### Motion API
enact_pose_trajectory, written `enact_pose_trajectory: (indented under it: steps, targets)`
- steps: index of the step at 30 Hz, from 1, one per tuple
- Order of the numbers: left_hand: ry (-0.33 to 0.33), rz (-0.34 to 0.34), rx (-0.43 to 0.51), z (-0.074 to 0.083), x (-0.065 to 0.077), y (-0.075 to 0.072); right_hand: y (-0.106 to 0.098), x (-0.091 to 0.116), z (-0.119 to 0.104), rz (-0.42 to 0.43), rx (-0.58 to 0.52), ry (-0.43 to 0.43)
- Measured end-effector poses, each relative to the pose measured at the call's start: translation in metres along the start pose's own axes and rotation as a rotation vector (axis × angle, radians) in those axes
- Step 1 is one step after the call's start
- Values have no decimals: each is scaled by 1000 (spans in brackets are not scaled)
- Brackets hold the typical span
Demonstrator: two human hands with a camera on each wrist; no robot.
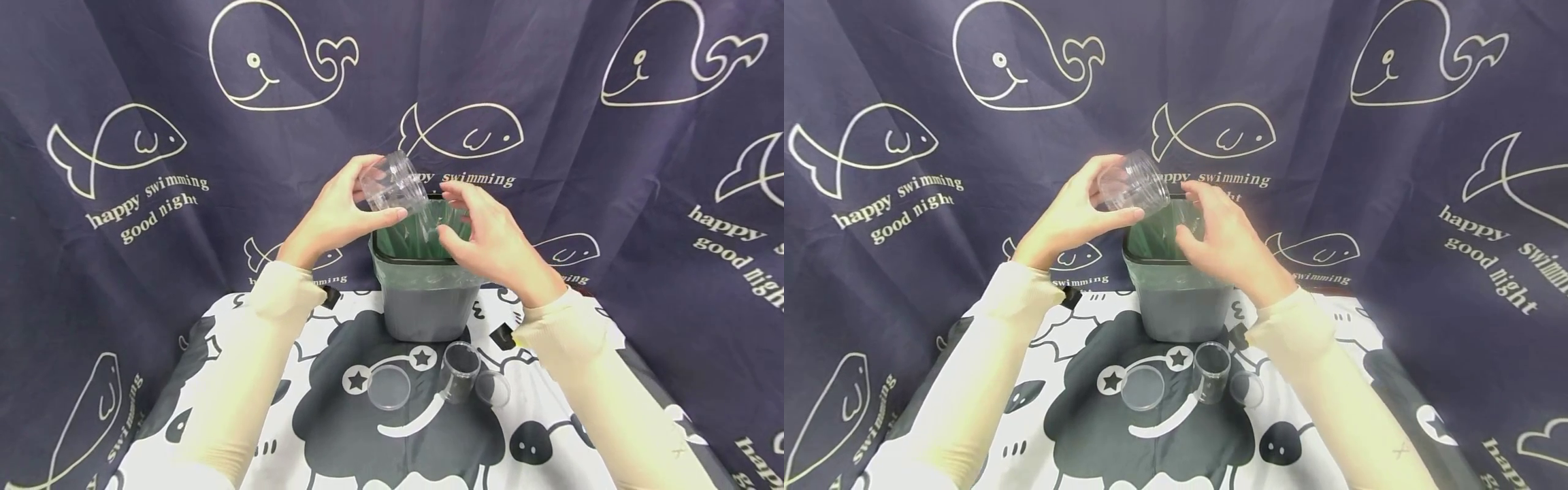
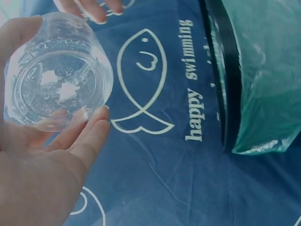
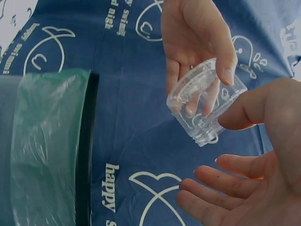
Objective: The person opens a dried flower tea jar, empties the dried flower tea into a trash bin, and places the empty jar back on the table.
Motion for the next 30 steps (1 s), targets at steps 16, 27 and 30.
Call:
enact_pose_trajectory:
  steps: [16, 27, 30]
  targets:
    - [-24, 122, 297, -15, 59, -2, 49, 37, -7, -88, -63, -33]
    - [-31, 113, 396, -37, 121, 15, 89, 79, -3, -169, -78, 32]
    - [-40, 94, 379, -46, 139, 24, 102, 92, 7, -168, -84, 50]
Point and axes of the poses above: each hand's wrist, its own x-axis away from the middle knuckle, its own y-axis out of the palm, z = x × y, the point moved 7 cm from there along -x, towards the middle knuckle, and after that the axes turned 15 degrees about -x, right-handed, at the moved point
